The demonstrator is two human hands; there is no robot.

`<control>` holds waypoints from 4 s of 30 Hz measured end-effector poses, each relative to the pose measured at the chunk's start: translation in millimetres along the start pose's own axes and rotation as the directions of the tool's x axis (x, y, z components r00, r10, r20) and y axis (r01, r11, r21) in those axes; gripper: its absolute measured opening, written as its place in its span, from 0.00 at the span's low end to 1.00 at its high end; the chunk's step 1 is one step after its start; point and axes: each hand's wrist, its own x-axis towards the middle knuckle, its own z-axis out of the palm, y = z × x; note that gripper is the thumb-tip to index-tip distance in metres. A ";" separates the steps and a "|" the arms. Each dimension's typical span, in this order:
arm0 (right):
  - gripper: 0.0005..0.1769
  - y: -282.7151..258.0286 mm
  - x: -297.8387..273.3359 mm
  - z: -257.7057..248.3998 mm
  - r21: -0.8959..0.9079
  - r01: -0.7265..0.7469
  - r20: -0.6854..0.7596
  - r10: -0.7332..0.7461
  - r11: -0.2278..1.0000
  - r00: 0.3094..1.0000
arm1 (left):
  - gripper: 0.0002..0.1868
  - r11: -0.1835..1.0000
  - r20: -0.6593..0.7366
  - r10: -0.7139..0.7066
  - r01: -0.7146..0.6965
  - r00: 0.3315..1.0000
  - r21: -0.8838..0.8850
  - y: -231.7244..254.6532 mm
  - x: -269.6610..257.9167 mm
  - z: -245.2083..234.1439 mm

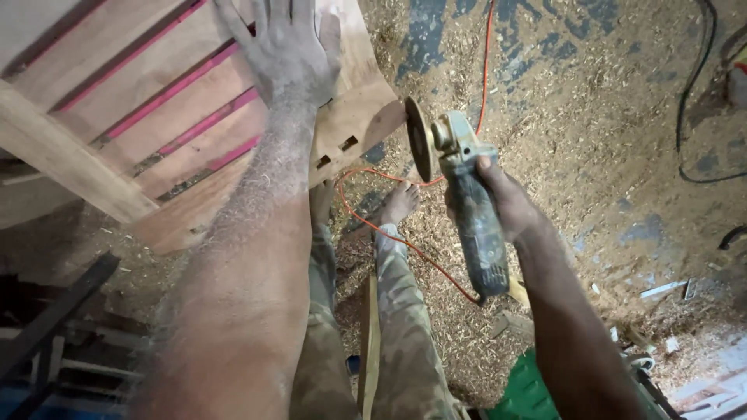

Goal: Sanding the wooden slats of a chair back using an angle grinder with a sanding disc.

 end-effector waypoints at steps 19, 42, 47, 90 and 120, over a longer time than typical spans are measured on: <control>0.44 82.4 -15.4 114.3 0.394 0.352 -0.080 -0.350 0.849 0.933 | 0.35 0.995 0.098 0.020 -0.029 0.995 0.091 0.0 4.2 2.4; 0.34 89.4 20.5 64.3 0.359 0.305 -0.054 -0.307 0.882 0.950 | 0.32 0.967 0.261 -0.149 0.086 0.954 0.240 7.6 15.0 -8.4; 0.35 71.7 22.9 36.2 0.427 0.182 0.137 -0.262 0.886 0.955 | 0.31 0.968 0.146 -0.057 0.019 0.988 0.250 -12.1 9.2 12.0; 0.39 119.9 -26.6 123.9 0.374 0.385 -0.184 -0.340 0.844 0.922 | 0.33 0.981 0.218 0.002 -0.043 0.976 0.187 -3.5 8.2 -4.7; 0.43 289.2 -67.4 95.9 0.777 0.469 -0.440 -0.171 0.420 0.882 | 0.45 0.942 0.751 0.097 -0.304 0.653 0.143 135.2 70.5 -24.9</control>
